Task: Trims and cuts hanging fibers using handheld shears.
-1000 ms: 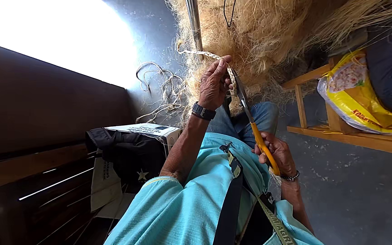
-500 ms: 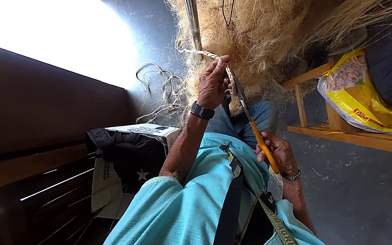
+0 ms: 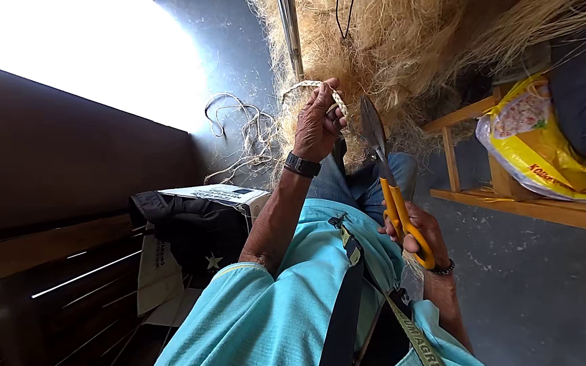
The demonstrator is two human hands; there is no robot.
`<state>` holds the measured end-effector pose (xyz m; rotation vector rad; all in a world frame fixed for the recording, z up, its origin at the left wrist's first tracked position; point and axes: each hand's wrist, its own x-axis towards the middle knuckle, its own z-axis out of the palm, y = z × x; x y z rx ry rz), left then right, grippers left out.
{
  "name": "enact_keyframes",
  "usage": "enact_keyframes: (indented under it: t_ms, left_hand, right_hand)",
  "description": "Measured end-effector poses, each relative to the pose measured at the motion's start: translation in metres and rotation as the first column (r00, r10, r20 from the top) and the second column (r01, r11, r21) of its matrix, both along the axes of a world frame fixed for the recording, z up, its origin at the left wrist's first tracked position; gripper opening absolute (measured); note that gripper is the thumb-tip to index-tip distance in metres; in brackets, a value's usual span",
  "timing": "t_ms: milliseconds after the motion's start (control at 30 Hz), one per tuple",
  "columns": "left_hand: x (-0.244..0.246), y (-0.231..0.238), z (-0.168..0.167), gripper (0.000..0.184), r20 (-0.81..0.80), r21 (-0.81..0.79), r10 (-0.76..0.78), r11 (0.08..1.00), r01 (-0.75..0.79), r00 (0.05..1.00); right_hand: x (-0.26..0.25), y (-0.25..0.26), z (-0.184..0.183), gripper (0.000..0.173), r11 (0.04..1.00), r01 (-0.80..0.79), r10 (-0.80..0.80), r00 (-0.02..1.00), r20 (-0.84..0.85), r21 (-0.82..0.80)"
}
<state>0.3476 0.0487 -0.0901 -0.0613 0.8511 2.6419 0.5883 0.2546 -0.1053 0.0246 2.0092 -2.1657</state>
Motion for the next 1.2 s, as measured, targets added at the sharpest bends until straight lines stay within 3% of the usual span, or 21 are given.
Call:
enact_keyframes:
  t_ms: [200, 267, 1067, 1200]
  left_hand:
    - [-0.0001, 0.0008, 0.0023, 0.021, 0.031, 0.025, 0.005, 1.000, -0.006, 0.999]
    - [0.0004, 0.0016, 0.0031, 0.020, 0.026, 0.012, 0.000, 1.000, 0.000, 1.000]
    - [0.0015, 0.0048, 0.0022, 0.020, 0.014, -0.052, -0.022, 0.998, 0.023, 1.000]
    - [0.0015, 0.0036, 0.0001, 0.021, 0.010, -0.036, -0.035, 0.999, 0.035, 0.999]
  right_hand:
    - [0.0037, -0.0030, 0.0006, 0.104, 0.960, 0.099, -0.079, 0.993, -0.084, 0.260]
    - [0.0037, -0.0035, -0.0008, 0.104, 0.952, 0.119, -0.089, 0.989, -0.116, 0.281]
    - [-0.0017, -0.0012, 0.0010, 0.090, 0.974, 0.085, -0.082, 0.996, -0.026, 0.211]
    - [-0.0007, -0.0019, -0.0029, 0.072, 0.983, 0.124, -0.121, 0.992, -0.027, 0.137]
